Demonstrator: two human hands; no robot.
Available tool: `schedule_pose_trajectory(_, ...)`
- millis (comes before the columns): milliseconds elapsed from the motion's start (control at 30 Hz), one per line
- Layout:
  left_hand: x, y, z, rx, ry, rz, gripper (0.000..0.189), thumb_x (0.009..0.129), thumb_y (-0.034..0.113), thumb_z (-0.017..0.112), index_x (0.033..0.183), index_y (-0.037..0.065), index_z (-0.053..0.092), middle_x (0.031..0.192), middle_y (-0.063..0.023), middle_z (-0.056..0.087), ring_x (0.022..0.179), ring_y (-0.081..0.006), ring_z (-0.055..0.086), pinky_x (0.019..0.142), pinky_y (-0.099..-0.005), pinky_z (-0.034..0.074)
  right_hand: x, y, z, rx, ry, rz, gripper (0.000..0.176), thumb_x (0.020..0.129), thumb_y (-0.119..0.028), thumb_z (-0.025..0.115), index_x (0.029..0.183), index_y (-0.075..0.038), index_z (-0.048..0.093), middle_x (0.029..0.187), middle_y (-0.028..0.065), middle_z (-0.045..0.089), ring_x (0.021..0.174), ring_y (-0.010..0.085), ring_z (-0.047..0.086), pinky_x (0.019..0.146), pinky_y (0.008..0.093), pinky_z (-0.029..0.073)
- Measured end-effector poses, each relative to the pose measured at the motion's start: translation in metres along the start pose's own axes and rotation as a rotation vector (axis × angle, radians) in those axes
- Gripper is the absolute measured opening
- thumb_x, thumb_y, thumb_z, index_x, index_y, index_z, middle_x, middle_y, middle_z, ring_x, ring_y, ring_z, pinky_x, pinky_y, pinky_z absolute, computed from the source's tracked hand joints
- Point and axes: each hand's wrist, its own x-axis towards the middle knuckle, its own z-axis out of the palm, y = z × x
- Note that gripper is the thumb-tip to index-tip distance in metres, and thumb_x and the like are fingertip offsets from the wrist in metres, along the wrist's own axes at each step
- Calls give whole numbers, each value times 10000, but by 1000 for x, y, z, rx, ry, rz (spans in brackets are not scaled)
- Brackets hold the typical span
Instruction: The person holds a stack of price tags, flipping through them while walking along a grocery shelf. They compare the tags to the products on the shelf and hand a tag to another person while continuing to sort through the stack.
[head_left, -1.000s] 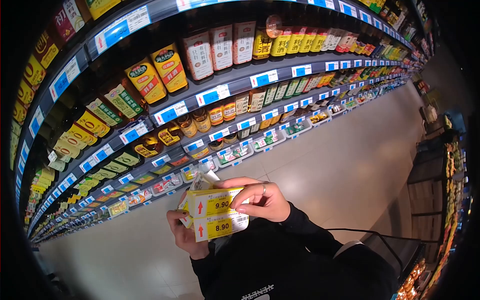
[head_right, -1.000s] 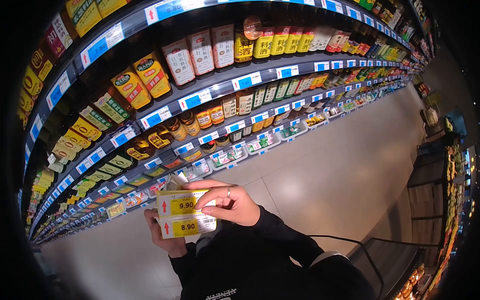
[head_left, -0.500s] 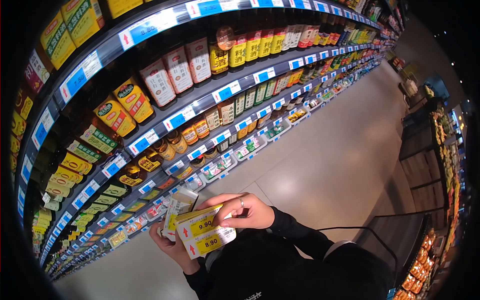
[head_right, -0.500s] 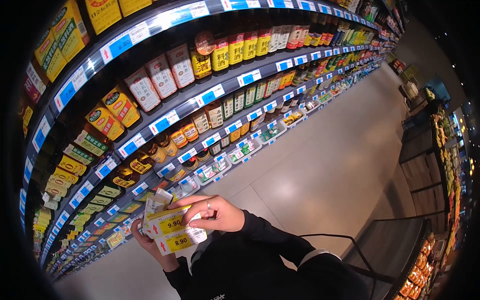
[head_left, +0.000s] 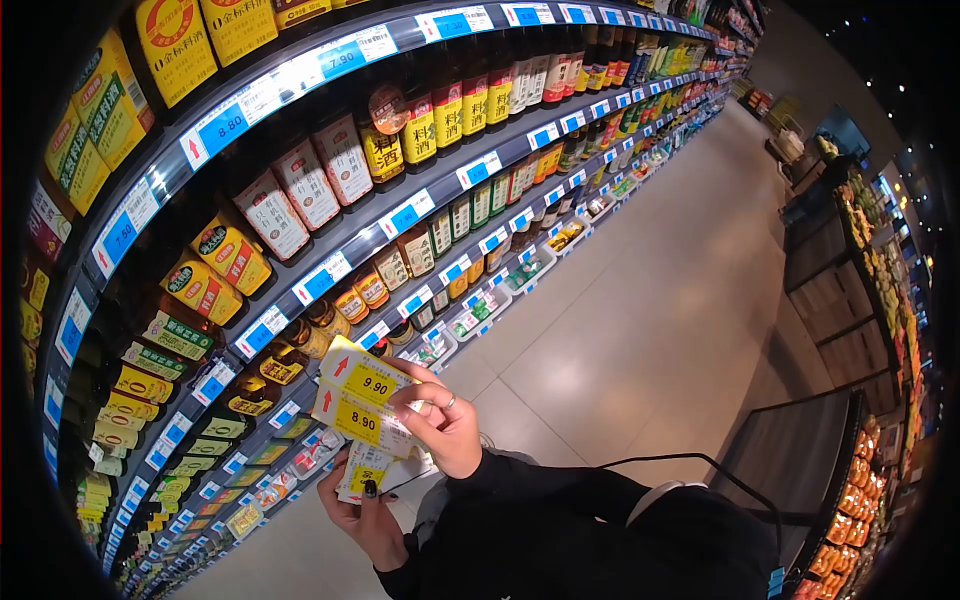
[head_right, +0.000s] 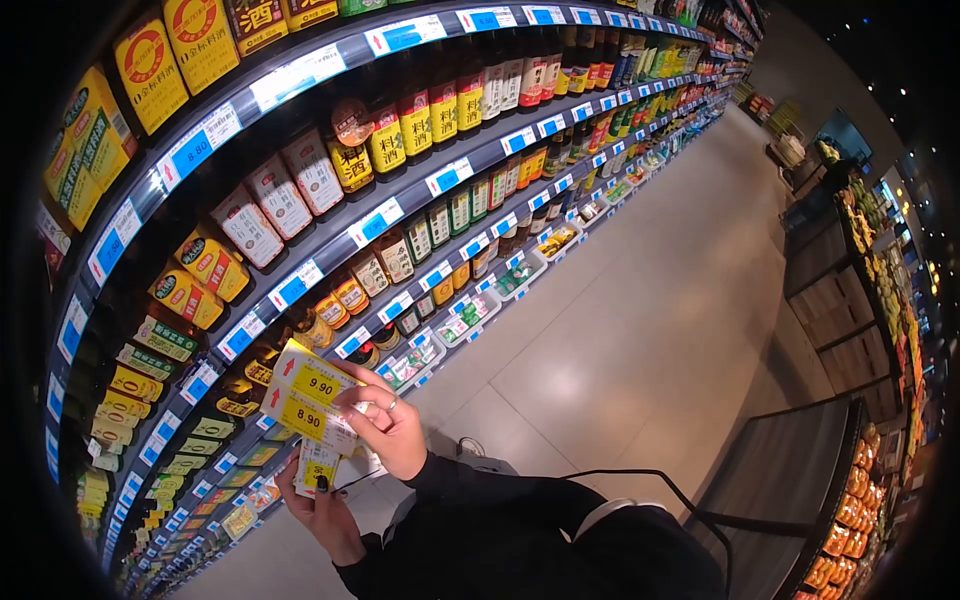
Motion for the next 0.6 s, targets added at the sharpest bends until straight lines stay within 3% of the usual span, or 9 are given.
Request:
schedule_pose_trajectory(33, 1, -4, 0, -40, 29, 33, 409, 744, 12, 583, 1128, 48, 449, 1179, -84, 479, 992, -155, 514, 713, -213, 445, 1, -1, 2, -2, 1, -4, 158, 862, 50, 471, 998, 9, 542, 1363, 141, 333, 1172, 185, 427, 899, 304, 419)
schedule_pose_trajectory(100, 1, -6, 2, -78, 59, 65, 422, 744, 13, 584, 1139, 55, 444, 1178, -72, 480, 976, -146, 518, 690, -204, 443, 3, -3, 8, 171, 195, 55, 115, 840, 52, 504, 936, 15, 555, 1351, 178, 353, 1188, 211, 401, 940, 332, 360)
schedule_pose_trajectory(233, 1, -7, -1, -182, 76, 7, 429, 755, 9, 571, 1160, 67, 440, 1145, -53, 490, 935, -110, 523, 592, -167, 430, 11, -5, 7, 171, 190, 48, 121, 832, 61, 499, 931, 12, 549, 1359, 173, 338, 1188, 199, 396, 933, 329, 362)
schedule_pose_trajectory(300, 1, -6, -1, -189, 55, -22, 430, 760, 8, 565, 1165, 70, 438, 1134, -53, 492, 925, -101, 524, 567, -157, 427, 11, -9, 3, 155, 49, 79, 170, 844, 68, 468, 985, 3, 540, 1361, 122, 333, 1206, 184, 376, 924, 313, 395)
schedule_pose_trajectory(467, -2, -8, -5, -243, 42, -106, 445, 778, 39, 557, 1199, 78, 415, 1123, -58, 490, 906, -85, 517, 510, -139, 421, 11, -20, 3, 34, -41, -10, 172, 829, 74, 461, 958, 3, 551, 1353, 131, 341, 1222, 192, 358, 944, 326, 370)
schedule_pose_trajectory(600, -3, -8, -10, -285, 42, -129, 465, 784, 47, 553, 1221, 92, 401, 1148, -73, 472, 902, -96, 519, 618, -159, 467, 8, -19, 8, 89, 37, 55, 97, 791, 39, 500, 881, 20, 531, 1323, 213, 357, 1231, 256, 344, 965, 349, 306)
